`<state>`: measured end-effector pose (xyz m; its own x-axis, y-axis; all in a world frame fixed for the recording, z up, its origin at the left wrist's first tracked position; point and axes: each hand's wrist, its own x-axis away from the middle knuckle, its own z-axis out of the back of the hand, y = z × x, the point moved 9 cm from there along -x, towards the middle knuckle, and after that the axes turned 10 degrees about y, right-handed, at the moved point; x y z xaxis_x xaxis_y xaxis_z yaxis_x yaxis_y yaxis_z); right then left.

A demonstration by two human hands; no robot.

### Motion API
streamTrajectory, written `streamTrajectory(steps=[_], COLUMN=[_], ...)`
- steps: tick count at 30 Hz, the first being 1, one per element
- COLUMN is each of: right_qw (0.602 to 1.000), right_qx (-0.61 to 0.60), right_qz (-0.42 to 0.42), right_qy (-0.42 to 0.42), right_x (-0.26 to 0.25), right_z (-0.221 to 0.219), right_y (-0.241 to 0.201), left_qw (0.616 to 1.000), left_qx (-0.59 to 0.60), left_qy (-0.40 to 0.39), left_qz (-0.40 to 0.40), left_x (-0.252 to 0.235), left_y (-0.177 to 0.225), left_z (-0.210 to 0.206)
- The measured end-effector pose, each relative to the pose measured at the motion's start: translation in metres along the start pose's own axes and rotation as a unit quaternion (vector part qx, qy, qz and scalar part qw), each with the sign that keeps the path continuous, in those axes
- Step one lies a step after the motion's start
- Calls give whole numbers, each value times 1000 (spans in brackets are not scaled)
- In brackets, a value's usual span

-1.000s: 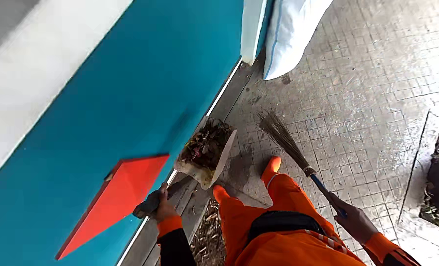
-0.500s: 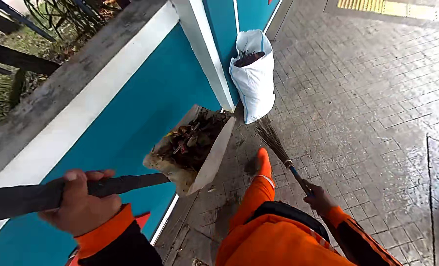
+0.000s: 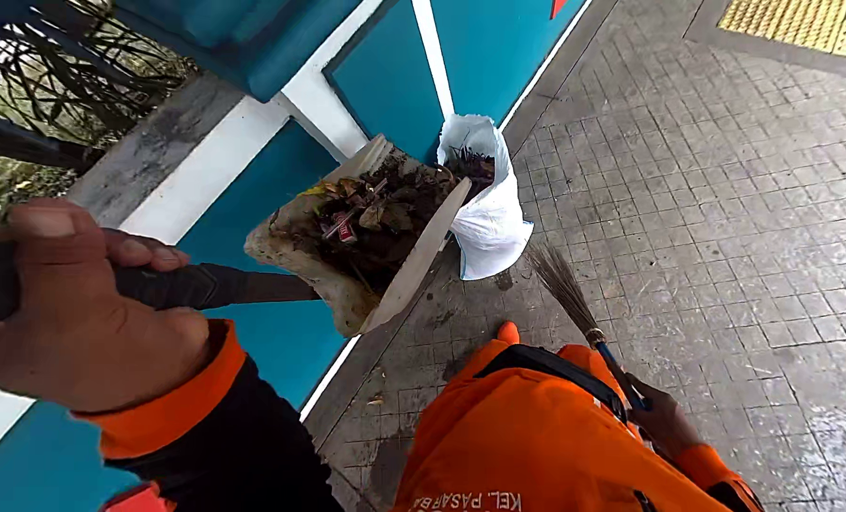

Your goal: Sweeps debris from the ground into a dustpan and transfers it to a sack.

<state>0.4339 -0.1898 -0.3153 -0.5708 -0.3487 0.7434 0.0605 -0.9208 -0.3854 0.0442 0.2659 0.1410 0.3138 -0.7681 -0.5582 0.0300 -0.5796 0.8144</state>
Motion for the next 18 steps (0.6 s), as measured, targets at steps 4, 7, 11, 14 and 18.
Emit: streamTrajectory(steps=[4, 7, 11, 14, 18], right_qw=[1000, 1000, 999, 998, 996], right_qx=[-1, 9, 23, 31, 43], right_qz=[5, 12, 22, 13, 22], right_qy=[-8, -16, -34, -53, -75], right_x=[-38, -92, -179, -235, -295], right_z=[78, 136, 211, 262, 302], right_y=[0, -6, -15, -22, -34], left_qw=[997, 988, 958, 904, 818], left_qx=[-45, -101, -194, -288, -368], left_qy=[-40, -49, -113, -194, -391], left_qz=[-58, -103, -180, -248, -206], left_x=[17, 36, 84, 133, 186], left_y=[-7, -12, -21, -39, -103], left_z=[-102, -181, -298, -380, -481])
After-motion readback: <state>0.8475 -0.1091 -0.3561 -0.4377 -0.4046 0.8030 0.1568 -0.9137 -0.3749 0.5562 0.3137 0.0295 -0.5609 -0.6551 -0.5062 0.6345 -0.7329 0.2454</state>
